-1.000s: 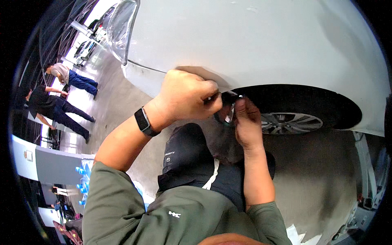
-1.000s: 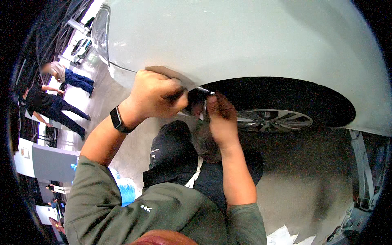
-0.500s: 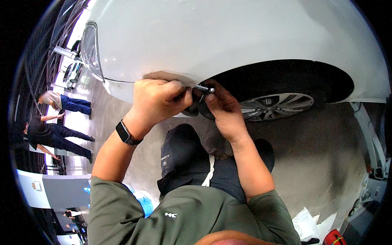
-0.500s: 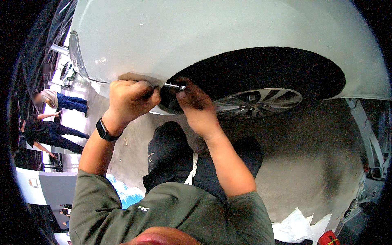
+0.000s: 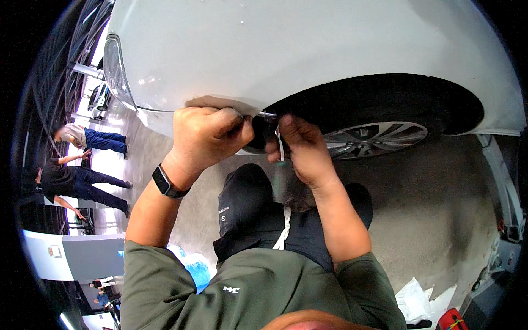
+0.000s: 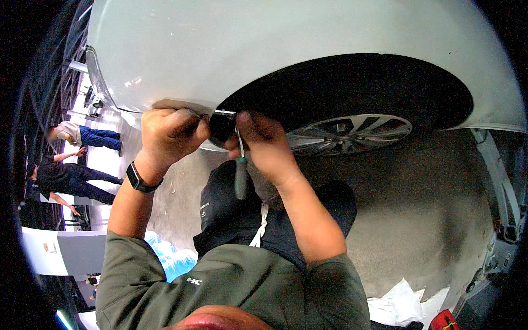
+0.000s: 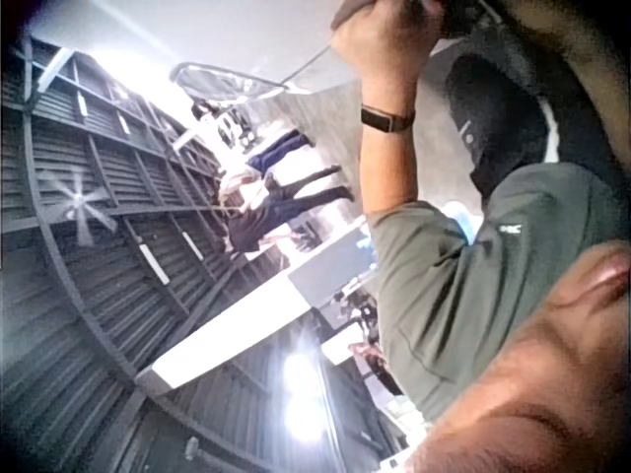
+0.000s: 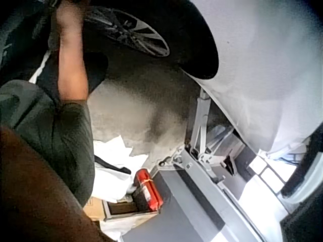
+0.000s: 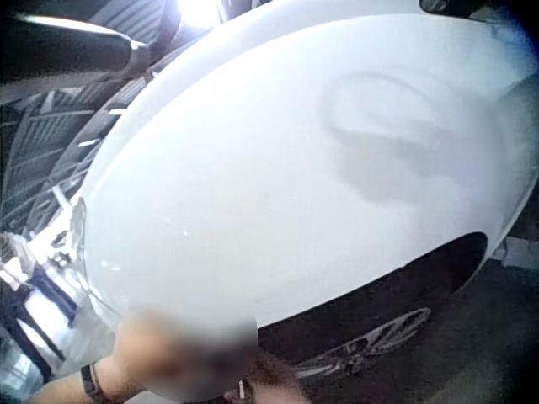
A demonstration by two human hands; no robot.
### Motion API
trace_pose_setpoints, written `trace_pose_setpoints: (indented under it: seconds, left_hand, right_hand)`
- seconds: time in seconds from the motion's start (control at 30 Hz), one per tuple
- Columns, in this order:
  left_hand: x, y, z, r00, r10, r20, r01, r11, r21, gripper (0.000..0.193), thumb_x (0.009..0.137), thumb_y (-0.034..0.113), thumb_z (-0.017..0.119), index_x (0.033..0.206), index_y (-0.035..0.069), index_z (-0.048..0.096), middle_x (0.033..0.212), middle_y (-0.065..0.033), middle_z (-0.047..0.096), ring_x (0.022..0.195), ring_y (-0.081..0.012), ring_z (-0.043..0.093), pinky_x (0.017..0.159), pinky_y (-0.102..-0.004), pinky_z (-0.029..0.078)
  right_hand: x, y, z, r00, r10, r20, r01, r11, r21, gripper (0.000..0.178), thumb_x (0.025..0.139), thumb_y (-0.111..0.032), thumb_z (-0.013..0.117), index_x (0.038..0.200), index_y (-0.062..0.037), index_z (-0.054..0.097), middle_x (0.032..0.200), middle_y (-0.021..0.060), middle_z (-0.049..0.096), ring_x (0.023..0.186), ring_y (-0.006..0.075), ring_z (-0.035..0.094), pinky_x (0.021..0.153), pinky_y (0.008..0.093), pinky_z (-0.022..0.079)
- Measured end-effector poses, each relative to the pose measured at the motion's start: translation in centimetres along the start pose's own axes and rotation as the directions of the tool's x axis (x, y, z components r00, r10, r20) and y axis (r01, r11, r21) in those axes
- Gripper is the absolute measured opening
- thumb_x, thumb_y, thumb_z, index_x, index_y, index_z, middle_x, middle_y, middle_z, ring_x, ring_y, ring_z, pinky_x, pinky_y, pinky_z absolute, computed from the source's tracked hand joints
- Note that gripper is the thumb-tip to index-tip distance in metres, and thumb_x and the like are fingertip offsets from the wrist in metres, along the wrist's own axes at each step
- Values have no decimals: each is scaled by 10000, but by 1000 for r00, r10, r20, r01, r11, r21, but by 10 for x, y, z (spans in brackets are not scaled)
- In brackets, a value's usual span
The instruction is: The person uses a screwdriver to tighten a screw on the front bumper of a car and then walks around to the other side to repeat the action.
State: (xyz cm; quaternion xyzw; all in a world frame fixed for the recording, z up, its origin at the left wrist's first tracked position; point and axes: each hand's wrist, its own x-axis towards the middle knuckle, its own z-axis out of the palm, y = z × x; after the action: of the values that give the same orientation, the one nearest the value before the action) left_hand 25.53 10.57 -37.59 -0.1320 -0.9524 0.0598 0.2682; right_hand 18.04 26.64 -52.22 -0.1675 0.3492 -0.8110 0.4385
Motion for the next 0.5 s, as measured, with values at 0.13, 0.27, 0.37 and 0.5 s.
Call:
trace_pose_setpoints:
  seconds: [0.13,0.27,0.37,0.5]
  left_hand:
    - [2,2,-1,1000,-13,28,13,1000,12,281,710,134,801,575,98,558,532,-91,572,490,-294,616,476,-386,485]
    - [3,1,1,1000,13,-19,-13,1000,4,308,706,160,807,565,119,537,514,-73,555,476,-281,603,461,-383,473]
    - [2,-1,0,1000,12,-6,-12,1000,19,316,709,191,809,562,138,534,502,-58,546,470,-272,599,451,-378,472]
    - [3,-2,3,999,-1,-51,0,1000,-26,324,712,212,807,555,141,532,496,-65,541,466,-279,597,443,-383,471]
  right_hand:
    - [3,3,8,998,-22,-51,18,997,-69,411,1078,-391,576,1172,-2,672,974,79,738,923,166,687,853,314,552]
    - [11,15,7,888,-448,-105,413,876,-248,399,1076,-389,582,1135,-6,679,934,75,732,861,136,670,811,305,551]
    - [0,-7,3,991,-128,-44,122,984,-130,382,1078,-356,587,1187,0,674,1027,83,737,936,130,646,883,296,522]
    - [6,7,14,880,-464,-97,409,846,-343,377,1083,-355,576,1177,-7,684,1035,85,746,913,139,659,877,305,523]
